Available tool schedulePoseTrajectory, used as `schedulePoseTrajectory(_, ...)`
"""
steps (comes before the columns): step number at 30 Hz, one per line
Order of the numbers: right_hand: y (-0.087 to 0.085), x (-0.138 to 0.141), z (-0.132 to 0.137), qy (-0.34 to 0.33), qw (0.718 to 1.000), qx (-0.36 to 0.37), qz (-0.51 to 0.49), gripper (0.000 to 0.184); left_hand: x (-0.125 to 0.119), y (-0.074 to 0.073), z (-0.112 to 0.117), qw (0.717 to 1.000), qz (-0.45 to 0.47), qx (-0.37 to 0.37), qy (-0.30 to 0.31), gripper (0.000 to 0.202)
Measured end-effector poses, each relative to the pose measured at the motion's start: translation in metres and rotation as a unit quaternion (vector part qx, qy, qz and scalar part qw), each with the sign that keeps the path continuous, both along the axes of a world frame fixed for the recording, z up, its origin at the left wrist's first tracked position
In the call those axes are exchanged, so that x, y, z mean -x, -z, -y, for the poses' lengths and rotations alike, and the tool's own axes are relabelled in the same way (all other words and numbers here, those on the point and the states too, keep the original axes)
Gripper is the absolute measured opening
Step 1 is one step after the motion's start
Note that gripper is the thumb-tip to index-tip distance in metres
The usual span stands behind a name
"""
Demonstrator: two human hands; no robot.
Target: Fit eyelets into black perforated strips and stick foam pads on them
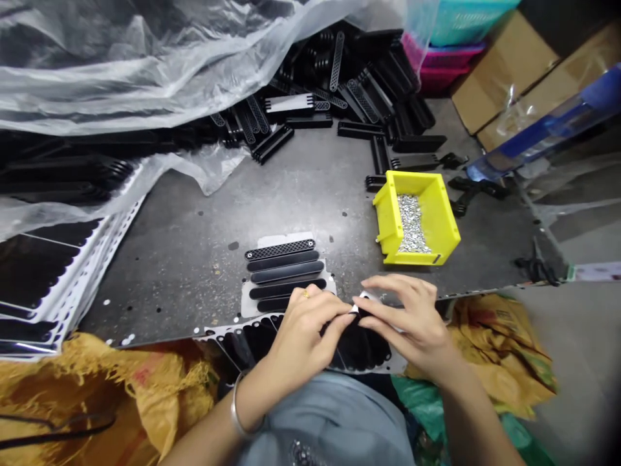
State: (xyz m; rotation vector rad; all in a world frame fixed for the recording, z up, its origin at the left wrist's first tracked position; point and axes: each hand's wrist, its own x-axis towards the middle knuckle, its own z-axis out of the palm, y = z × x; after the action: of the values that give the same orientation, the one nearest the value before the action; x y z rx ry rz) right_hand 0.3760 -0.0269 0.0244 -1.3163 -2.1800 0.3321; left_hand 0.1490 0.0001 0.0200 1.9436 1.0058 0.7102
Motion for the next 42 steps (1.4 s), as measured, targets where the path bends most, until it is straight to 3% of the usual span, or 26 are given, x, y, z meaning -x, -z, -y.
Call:
schedulePoseTrajectory(3,0.0,-0.008,0.012,-0.005,0.999,-0.023,-0.029,0.029,-0.005,0.005,0.006,0.998,0.013,-0.008,-0.053,0.017)
schedulePoseTrajectory(5,-0.003,-0.024,0.022,-0.015,0.991,0.021,-0.133,0.015,-0.013,0.013,0.012,0.992,0.0,-0.054,-0.115,0.016)
schedulePoseTrajectory(6,-0.006,-0.033,0.025,-0.008,0.975,0.052,-0.215,0.005,-0.017,0.018,0.014,0.987,-0.011,-0.087,-0.137,0.015)
schedulePoseTrajectory(9,-0.016,-0.056,0.027,0.051,0.885,0.11,-0.449,0.014,-0.02,0.026,0.01,0.973,-0.065,-0.18,-0.125,0.018)
schedulePoseTrajectory(11,-0.02,-0.057,0.02,0.094,0.862,0.117,-0.485,0.008,-0.008,0.024,-0.005,0.966,-0.127,-0.204,-0.093,0.05)
schedulePoseTrajectory(13,-0.019,-0.044,0.007,0.129,0.89,0.105,-0.425,0.022,0.015,0.019,-0.026,0.956,-0.204,-0.196,-0.078,0.108)
schedulePoseTrajectory(14,-0.017,-0.034,0.0,0.141,0.909,0.093,-0.381,0.027,0.029,0.017,-0.037,0.952,-0.235,-0.187,-0.065,0.127)
schedulePoseTrajectory(16,-0.013,-0.011,-0.016,0.142,0.942,0.071,-0.297,0.032,0.051,0.017,-0.054,0.949,-0.268,-0.165,-0.023,0.138)
schedulePoseTrajectory(20,-0.011,0.031,-0.051,0.088,0.974,0.039,-0.207,0.049,0.059,0.023,-0.061,0.949,-0.284,-0.132,-0.024,0.113)
schedulePoseTrajectory(23,-0.008,0.056,-0.081,-0.005,0.984,0.045,-0.174,0.026,0.054,0.024,-0.054,0.957,-0.255,-0.125,-0.055,0.121)
schedulePoseTrajectory(25,-0.002,0.073,-0.1,-0.072,0.985,0.055,-0.149,0.012,0.063,0.023,-0.052,0.966,-0.214,-0.114,-0.086,0.136)
schedulePoseTrajectory(26,0.003,0.081,-0.108,-0.099,0.985,0.059,-0.131,0.01,0.072,0.022,-0.052,0.969,-0.193,-0.102,-0.117,0.134)
schedulePoseTrajectory(27,0.008,0.09,-0.116,-0.122,0.984,0.062,-0.112,0.01,0.083,0.021,-0.052,0.968,-0.175,-0.086,-0.156,0.121)
schedulePoseTrajectory(29,0.018,0.106,-0.127,-0.16,0.981,0.067,-0.086,0.011,0.106,0.022,-0.053,0.959,-0.151,-0.04,-0.235,0.069)
schedulePoseTrajectory(31,0.026,0.12,-0.133,-0.193,0.975,0.076,-0.079,0.013,0.122,0.026,-0.054,0.955,-0.127,0.01,-0.269,0.03)
schedulePoseTrajectory(34,0.03,0.132,-0.137,-0.214,0.97,0.081,-0.078,0.015,0.126,0.031,-0.054,0.957,-0.088,0.063,-0.269,0.024)
schedulePoseTrajectory(42,0.028,0.132,-0.135,-0.213,0.972,0.075,-0.07,0.015,0.114,0.032,-0.057,0.951,-0.053,0.079,-0.294,0.019)
